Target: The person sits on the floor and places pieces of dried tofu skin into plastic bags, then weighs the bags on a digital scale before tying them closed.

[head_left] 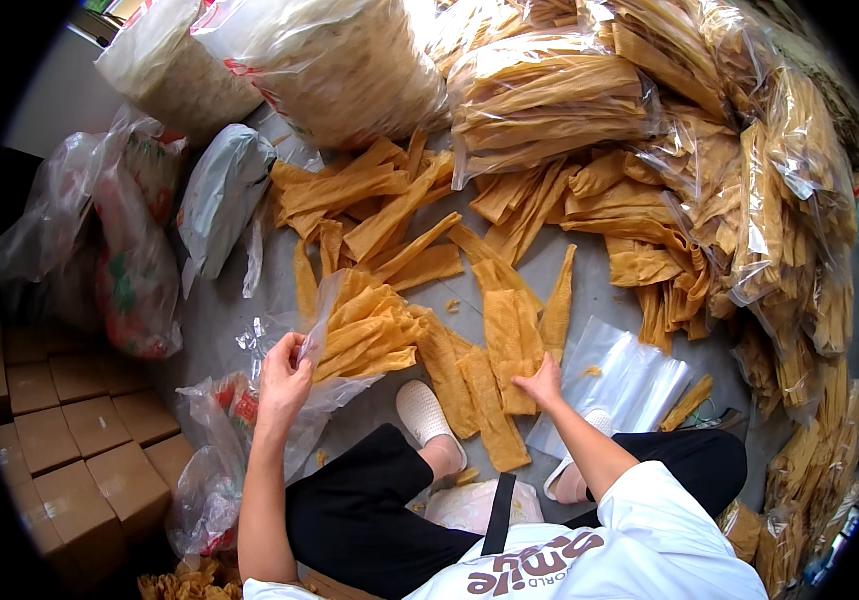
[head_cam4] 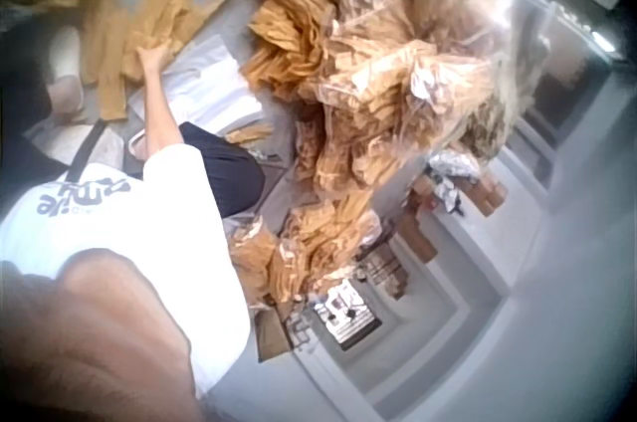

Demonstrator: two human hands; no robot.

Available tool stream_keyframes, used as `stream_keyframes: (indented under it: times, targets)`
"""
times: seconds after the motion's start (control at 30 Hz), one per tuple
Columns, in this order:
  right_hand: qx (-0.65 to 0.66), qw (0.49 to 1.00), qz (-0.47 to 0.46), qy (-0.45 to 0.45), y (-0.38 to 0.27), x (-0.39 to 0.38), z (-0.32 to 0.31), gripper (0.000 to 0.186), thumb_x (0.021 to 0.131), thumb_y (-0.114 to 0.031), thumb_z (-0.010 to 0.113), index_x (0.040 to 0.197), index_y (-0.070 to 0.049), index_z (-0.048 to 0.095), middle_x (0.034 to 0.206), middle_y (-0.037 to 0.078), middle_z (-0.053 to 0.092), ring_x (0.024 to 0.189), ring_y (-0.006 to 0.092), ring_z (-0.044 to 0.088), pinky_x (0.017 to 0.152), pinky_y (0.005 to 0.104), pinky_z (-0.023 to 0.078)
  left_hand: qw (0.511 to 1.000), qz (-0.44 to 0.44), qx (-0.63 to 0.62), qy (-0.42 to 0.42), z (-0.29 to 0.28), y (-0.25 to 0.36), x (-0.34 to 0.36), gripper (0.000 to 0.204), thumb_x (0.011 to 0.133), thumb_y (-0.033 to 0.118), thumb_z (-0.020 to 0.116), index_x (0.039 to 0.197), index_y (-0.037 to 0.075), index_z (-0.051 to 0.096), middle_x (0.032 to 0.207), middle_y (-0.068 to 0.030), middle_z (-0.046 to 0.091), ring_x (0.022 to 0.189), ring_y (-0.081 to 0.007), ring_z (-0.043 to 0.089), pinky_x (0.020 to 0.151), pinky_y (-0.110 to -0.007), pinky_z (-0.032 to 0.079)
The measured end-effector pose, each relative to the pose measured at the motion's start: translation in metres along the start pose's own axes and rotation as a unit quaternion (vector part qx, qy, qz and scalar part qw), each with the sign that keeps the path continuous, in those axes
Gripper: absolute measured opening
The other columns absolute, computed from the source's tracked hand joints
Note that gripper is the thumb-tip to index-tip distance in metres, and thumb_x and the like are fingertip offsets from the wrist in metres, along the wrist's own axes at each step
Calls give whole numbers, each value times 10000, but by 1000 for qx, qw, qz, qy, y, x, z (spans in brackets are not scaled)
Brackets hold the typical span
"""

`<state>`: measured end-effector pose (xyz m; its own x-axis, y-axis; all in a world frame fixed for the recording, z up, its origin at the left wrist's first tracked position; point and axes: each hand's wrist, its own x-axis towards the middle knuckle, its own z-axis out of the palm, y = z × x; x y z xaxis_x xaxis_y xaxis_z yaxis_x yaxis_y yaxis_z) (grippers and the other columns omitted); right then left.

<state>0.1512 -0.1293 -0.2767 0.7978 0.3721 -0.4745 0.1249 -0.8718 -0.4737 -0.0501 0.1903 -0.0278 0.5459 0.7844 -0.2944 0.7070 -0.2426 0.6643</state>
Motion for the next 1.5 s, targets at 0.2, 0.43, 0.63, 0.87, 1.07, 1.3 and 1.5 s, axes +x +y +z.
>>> stream_keyframes:
  times: [0.2, 0.43, 0.63, 0.87, 1.07, 1.3, 1.5]
  targets:
    - [122, 991, -29, 49, -28, 7, -44, 649, 558, -221, 738, 1094, 18, 461, 965, 202, 602, 913, 329, 582, 789, 384, 467, 1000, -21, 2, -1, -4, -12, -1, 140, 741, 52, 527, 848, -34, 561, 609, -62, 509, 550, -115, 454, 536, -274, 390]
    - [264, 960, -63, 73, 24, 56, -52, 527, 605, -140, 696, 1062, 10, 479, 948, 149, 607, 854, 283, 595, 767, 341, 475, 997, -11, 61, -45, -8, -2, -2, 189, 761, 121, 598, 847, -46, 579, 635, -120, 565, 570, -171, 517, 579, -307, 427]
    - [25, 956, -241, 163, -31, 5, -34, 646, 640, -6, 553, 1253, 1, 349, 1269, 215, 374, 1224, 357, 312, 1023, 413, 269, 999, 0, 43, 4, -10, -16, -5, 178, 785, 118, 587, 859, -44, 576, 613, -112, 554, 551, -159, 499, 558, -300, 415]
    - [-84, 978, -142, -125, -46, -11, 40, 708, 669, -149, 649, 1290, -21, 335, 1225, 179, 442, 1147, 332, 414, 972, 427, 327, 999, -28, 17, 36, -16, -2, -1, 148, 825, 121, 572, 834, -27, 576, 572, 4, 466, 528, -60, 386, 488, -242, 334]
    - [18, 951, -42, -305, -52, -8, 36, 533, 674, -243, 695, 1141, -51, 524, 940, 138, 627, 909, 276, 590, 854, 375, 429, 999, -19, -26, 21, -15, 1, 1, 146, 829, 122, 574, 827, -24, 568, 608, 42, 461, 558, -35, 376, 499, -212, 316]
    - [142, 965, -108, -193, -50, -40, 18, 337, 746, -218, 667, 1002, -14, 589, 913, 152, 643, 843, 242, 610, 773, 340, 456, 998, -12, -40, 42, -12, -28, 4, 149, 796, 133, 590, 819, -13, 581, 565, -7, 487, 522, -69, 405, 496, -248, 351]
    - [140, 978, -157, -4, -49, -46, -42, 256, 776, -138, 649, 970, 12, 575, 885, 132, 643, 807, 201, 605, 739, 299, 460, 999, -3, 4, 42, -4, -35, 0, 228, 773, 198, 595, 772, -28, 568, 601, -113, 557, 554, -188, 528, 547, -327, 422]
